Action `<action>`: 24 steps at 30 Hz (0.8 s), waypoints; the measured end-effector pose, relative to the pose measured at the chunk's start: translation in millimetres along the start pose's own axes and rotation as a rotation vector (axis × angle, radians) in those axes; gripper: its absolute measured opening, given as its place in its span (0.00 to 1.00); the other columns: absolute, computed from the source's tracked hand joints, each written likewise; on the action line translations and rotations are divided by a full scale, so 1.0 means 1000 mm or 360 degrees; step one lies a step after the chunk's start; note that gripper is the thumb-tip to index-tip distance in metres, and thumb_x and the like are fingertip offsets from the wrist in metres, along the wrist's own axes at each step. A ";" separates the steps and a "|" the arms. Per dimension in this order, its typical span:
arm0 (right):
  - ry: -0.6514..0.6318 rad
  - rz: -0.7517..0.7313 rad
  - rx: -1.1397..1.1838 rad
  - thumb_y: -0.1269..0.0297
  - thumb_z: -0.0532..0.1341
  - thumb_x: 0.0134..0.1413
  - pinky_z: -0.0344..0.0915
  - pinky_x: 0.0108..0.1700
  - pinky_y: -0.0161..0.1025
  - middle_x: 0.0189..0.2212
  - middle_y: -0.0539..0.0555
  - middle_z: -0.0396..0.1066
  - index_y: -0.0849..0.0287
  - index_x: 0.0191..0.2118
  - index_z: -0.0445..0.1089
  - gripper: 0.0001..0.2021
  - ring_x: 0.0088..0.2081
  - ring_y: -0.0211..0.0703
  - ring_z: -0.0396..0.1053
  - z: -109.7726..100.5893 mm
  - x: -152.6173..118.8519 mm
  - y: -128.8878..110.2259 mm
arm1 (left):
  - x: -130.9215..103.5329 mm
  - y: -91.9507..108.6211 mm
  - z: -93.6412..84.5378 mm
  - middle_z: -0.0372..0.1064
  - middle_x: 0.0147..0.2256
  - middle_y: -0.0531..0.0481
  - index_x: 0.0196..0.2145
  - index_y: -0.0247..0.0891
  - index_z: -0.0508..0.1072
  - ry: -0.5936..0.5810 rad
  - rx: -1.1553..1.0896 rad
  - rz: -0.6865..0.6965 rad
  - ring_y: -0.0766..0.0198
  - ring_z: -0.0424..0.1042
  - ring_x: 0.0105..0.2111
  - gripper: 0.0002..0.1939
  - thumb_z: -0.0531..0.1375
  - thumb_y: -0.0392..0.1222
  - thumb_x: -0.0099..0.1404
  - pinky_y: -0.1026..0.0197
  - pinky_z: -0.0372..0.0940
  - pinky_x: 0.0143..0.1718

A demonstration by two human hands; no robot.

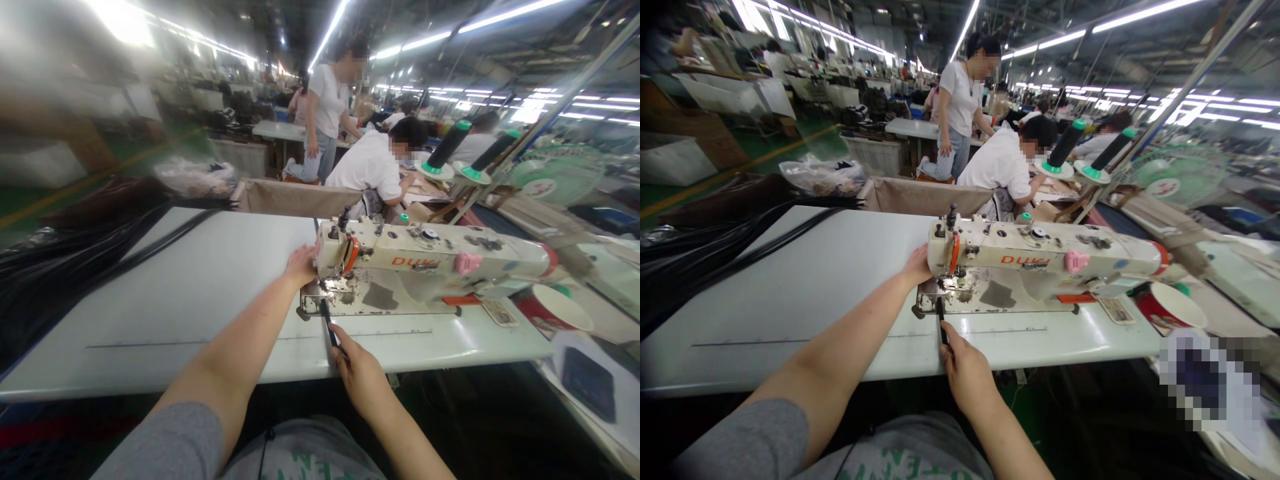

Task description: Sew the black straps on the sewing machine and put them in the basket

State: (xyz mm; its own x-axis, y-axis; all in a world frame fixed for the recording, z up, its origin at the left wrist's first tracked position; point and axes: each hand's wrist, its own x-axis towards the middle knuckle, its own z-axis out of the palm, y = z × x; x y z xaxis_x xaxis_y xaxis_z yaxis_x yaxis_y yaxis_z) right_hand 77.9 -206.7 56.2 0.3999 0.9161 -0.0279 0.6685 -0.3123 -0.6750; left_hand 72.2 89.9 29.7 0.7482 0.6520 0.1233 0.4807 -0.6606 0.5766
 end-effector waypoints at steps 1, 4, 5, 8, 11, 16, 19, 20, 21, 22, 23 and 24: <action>-0.0032 0.0033 -0.0038 0.64 0.52 0.68 0.72 0.51 0.45 0.51 0.62 0.79 0.56 0.69 0.63 0.26 0.49 0.53 0.78 0.001 0.005 -0.002 | 0.001 0.001 -0.001 0.65 0.65 0.42 0.65 0.45 0.67 -0.0004 0.0006 0.0010 0.42 0.55 0.69 0.36 0.68 0.51 0.61 0.44 0.48 0.70; -0.0080 0.0136 -0.0120 0.64 0.53 0.68 0.71 0.53 0.47 0.52 0.63 0.78 0.58 0.68 0.64 0.25 0.51 0.55 0.78 0.002 0.019 -0.008 | 0.004 0.003 -0.002 0.64 0.65 0.43 0.64 0.47 0.68 -0.0010 0.0013 0.0027 0.42 0.56 0.69 0.36 0.69 0.50 0.60 0.42 0.45 0.71; -0.0075 0.0170 -0.0127 0.64 0.53 0.68 0.70 0.54 0.47 0.52 0.63 0.78 0.57 0.68 0.64 0.25 0.52 0.55 0.77 0.002 0.023 -0.009 | 0.005 0.003 -0.002 0.64 0.65 0.43 0.64 0.46 0.68 -0.0008 0.0014 0.0024 0.42 0.56 0.69 0.36 0.69 0.50 0.60 0.42 0.45 0.71; -0.0041 0.0272 -0.0102 0.64 0.54 0.68 0.69 0.56 0.46 0.54 0.62 0.78 0.57 0.68 0.66 0.25 0.54 0.55 0.76 0.004 0.033 -0.011 | 0.005 0.001 -0.003 0.65 0.64 0.41 0.63 0.44 0.69 0.0003 0.0012 0.0006 0.42 0.56 0.68 0.34 0.68 0.49 0.61 0.42 0.46 0.71; -0.0010 0.0330 -0.0050 0.64 0.55 0.67 0.68 0.58 0.45 0.54 0.61 0.78 0.57 0.66 0.68 0.24 0.56 0.54 0.75 0.005 0.041 -0.011 | 0.002 -0.002 -0.005 0.69 0.62 0.44 0.61 0.46 0.72 -0.0018 -0.0001 0.0044 0.43 0.58 0.68 0.31 0.68 0.47 0.61 0.41 0.46 0.71; 0.0039 0.0336 0.0024 0.64 0.54 0.67 0.67 0.59 0.47 0.55 0.62 0.77 0.58 0.65 0.69 0.23 0.56 0.54 0.75 0.005 0.044 -0.011 | -0.003 -0.003 -0.007 0.73 0.59 0.47 0.59 0.49 0.74 -0.0063 -0.0034 0.0133 0.46 0.64 0.64 0.28 0.66 0.39 0.61 0.39 0.43 0.71; 0.0049 0.0331 0.0023 0.64 0.54 0.67 0.68 0.59 0.49 0.55 0.62 0.77 0.57 0.65 0.69 0.23 0.56 0.55 0.75 0.005 0.044 -0.012 | -0.004 -0.001 -0.007 0.73 0.58 0.45 0.57 0.47 0.76 -0.0039 -0.0043 0.0121 0.46 0.66 0.63 0.25 0.64 0.37 0.62 0.37 0.43 0.71; 0.0055 0.0329 0.0024 0.64 0.54 0.67 0.68 0.58 0.48 0.55 0.61 0.77 0.57 0.65 0.69 0.23 0.56 0.55 0.75 0.006 0.044 -0.012 | -0.005 -0.001 -0.007 0.73 0.58 0.45 0.56 0.46 0.77 -0.0031 -0.0045 0.0115 0.45 0.66 0.62 0.24 0.64 0.36 0.62 0.37 0.44 0.71; 0.0063 0.0329 0.0024 0.64 0.54 0.67 0.69 0.58 0.48 0.54 0.61 0.78 0.56 0.65 0.70 0.23 0.56 0.55 0.76 0.006 0.045 -0.011 | -0.005 -0.001 -0.007 0.74 0.57 0.45 0.55 0.46 0.78 -0.0024 -0.0046 0.0110 0.45 0.67 0.62 0.23 0.64 0.35 0.61 0.37 0.44 0.71; 0.0072 0.0328 0.0022 0.64 0.54 0.67 0.69 0.57 0.47 0.54 0.60 0.78 0.56 0.64 0.70 0.23 0.55 0.54 0.76 0.007 0.045 -0.011 | -0.005 -0.001 -0.007 0.75 0.56 0.45 0.54 0.46 0.78 -0.0019 -0.0048 0.0106 0.45 0.67 0.61 0.23 0.64 0.35 0.61 0.37 0.45 0.71; 0.0079 0.0328 0.0017 0.65 0.54 0.67 0.69 0.57 0.47 0.54 0.60 0.78 0.55 0.64 0.70 0.23 0.55 0.54 0.76 0.007 0.046 -0.011 | -0.005 -0.001 -0.007 0.75 0.55 0.46 0.53 0.46 0.78 -0.0014 -0.0049 0.0104 0.45 0.68 0.61 0.23 0.64 0.35 0.60 0.37 0.45 0.70; 0.0082 0.0332 0.0010 0.65 0.54 0.67 0.69 0.57 0.47 0.54 0.60 0.78 0.55 0.65 0.69 0.23 0.55 0.54 0.76 0.008 0.047 -0.011 | -0.005 -0.001 -0.007 0.76 0.55 0.46 0.53 0.46 0.79 -0.0009 -0.0051 0.0105 0.45 0.68 0.60 0.23 0.64 0.34 0.60 0.37 0.45 0.70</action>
State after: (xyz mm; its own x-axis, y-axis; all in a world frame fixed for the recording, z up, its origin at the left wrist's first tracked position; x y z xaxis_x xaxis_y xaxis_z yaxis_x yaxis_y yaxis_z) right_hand 84.3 -158.5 56.5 0.5608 0.8176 -0.1303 0.5637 -0.4923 -0.6632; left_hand 64.5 90.0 34.0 0.7804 0.6053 0.1570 0.4156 -0.6896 0.5930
